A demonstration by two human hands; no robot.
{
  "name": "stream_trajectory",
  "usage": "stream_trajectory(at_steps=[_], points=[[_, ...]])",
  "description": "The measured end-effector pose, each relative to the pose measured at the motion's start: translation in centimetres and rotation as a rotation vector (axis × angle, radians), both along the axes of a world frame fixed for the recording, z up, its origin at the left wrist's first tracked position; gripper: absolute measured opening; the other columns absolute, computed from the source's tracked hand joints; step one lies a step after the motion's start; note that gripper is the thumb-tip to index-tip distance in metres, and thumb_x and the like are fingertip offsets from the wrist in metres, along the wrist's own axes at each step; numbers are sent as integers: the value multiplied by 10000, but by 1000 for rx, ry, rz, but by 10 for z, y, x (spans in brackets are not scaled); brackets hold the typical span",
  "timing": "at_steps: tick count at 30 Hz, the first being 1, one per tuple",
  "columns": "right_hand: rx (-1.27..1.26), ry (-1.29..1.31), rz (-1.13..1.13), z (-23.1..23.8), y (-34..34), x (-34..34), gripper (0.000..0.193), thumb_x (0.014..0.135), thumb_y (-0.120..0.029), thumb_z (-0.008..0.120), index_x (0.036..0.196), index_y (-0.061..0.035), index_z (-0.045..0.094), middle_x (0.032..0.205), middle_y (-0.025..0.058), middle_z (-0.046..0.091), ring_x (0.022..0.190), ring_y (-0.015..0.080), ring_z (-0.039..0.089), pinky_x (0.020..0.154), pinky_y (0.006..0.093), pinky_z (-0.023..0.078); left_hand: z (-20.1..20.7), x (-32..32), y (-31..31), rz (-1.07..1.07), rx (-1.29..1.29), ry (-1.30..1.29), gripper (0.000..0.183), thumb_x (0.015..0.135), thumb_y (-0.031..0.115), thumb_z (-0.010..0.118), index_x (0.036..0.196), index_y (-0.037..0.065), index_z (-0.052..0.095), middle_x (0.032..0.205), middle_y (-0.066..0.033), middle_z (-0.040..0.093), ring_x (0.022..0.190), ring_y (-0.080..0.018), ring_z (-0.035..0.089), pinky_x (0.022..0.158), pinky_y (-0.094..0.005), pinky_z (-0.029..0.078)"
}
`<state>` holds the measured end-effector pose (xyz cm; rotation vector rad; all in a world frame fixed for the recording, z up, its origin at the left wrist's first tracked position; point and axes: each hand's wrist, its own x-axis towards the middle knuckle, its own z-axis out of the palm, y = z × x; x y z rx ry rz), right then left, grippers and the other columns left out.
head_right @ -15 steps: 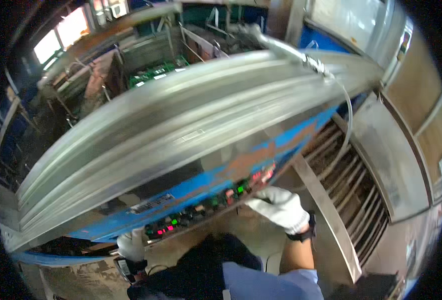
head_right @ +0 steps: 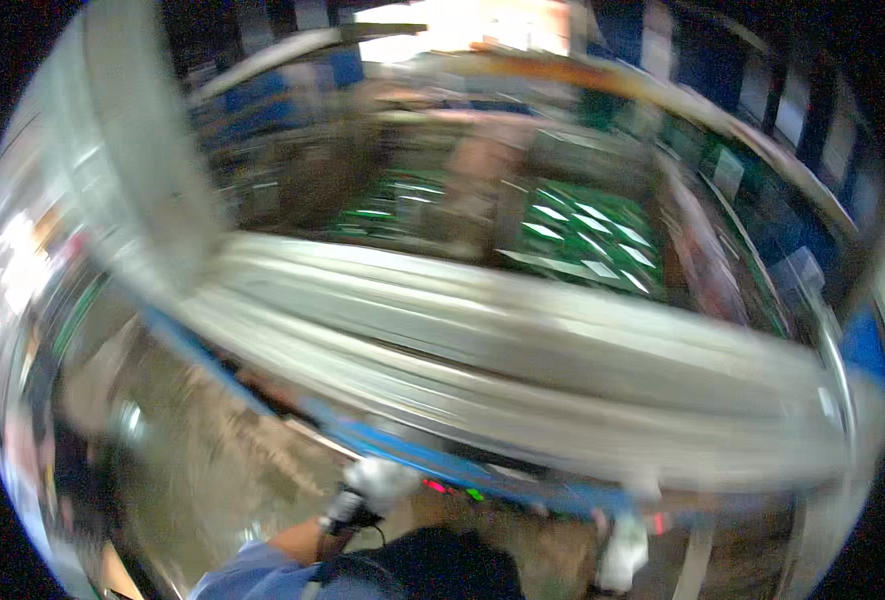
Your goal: Transferring metal pistons from a washing rack to a storage pallet and preparing cardboard packaging.
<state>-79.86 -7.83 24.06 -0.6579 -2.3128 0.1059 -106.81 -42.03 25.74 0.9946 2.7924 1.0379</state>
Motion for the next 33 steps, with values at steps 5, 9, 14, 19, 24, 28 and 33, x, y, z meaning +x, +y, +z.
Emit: stream_trajectory(at_steps=[5, 9, 14, 19, 24, 28, 33], points=[[158, -284, -28, -49, 27, -41, 348, 945, -296, 751, 1202, -77, 666, 1258, 142, 688, 1071, 274, 686, 837, 432, 584, -6, -10, 4, -348, 830, -387, 296, 1000, 334, 570, 830, 112, 668, 753, -95, 626, 728, -300, 608, 809, -484, 498], [198, -392, -17, -51, 41, -80, 343, 950, -293, 737, 1209, -80, 663, 1255, 142, 689, 1065, 276, 688, 832, 433, 585, 21, -4, 23, -246, 688, -403, 299, 1036, 392, 507, 953, 177, 697, 862, -97, 682, 868, -274, 676, 839, -434, 503], [220, -433, -19, -48, 45, -90, 336, 957, -289, 721, 1217, -85, 659, 1252, 142, 691, 1057, 280, 690, 825, 434, 586, 40, -7, 22, -162, 138, -393, 281, 1044, 420, 495, 1037, 240, 711, 923, -78, 719, 945, -244, 717, 835, -378, 510], [225, -450, -31, -49, 43, -86, 330, 964, -286, 704, 1225, -89, 655, 1249, 142, 692, 1049, 283, 692, 818, 434, 588, 61, -4, 12, -178, 108, -427, 245, 1027, 401, 519, 1075, 237, 695, 945, -99, 710, 963, -266, 713, 865, -393, 505], [225, -465, -48, -51, 45, -83, 325, 971, -282, 687, 1233, -93, 651, 1245, 142, 694, 1042, 287, 693, 811, 435, 589, 85, 0, 10, -123, -6, -447, 273, 1027, 426, 516, 1152, 249, 683, 1044, -111, 707, 1053, -275, 697, 916, -400, 494], [226, -476, -58, -53, 47, -77, 321, 977, -279, 674, 1239, -96, 648, 1242, 142, 695, 1036, 290, 695, 805, 436, 590, 96, -4, 8, -147, -69, -509, 314, 1035, 445, 500, 1206, 249, 675, 1154, -123, 705, 1132, -283, 676, 966, -400, 482], [223, -482, -73, -56, 47, -73, 316, 984, -275, 657, 1247, -100, 644, 1239, 142, 697, 1028, 293, 697, 798, 436, 591, 101, -5, 4, -179, -85, -546, 373, 1026, 462, 513, 1271, 229, 668, 1218, -129, 706, 1181, -298, 664, 1004, -399, 474]])
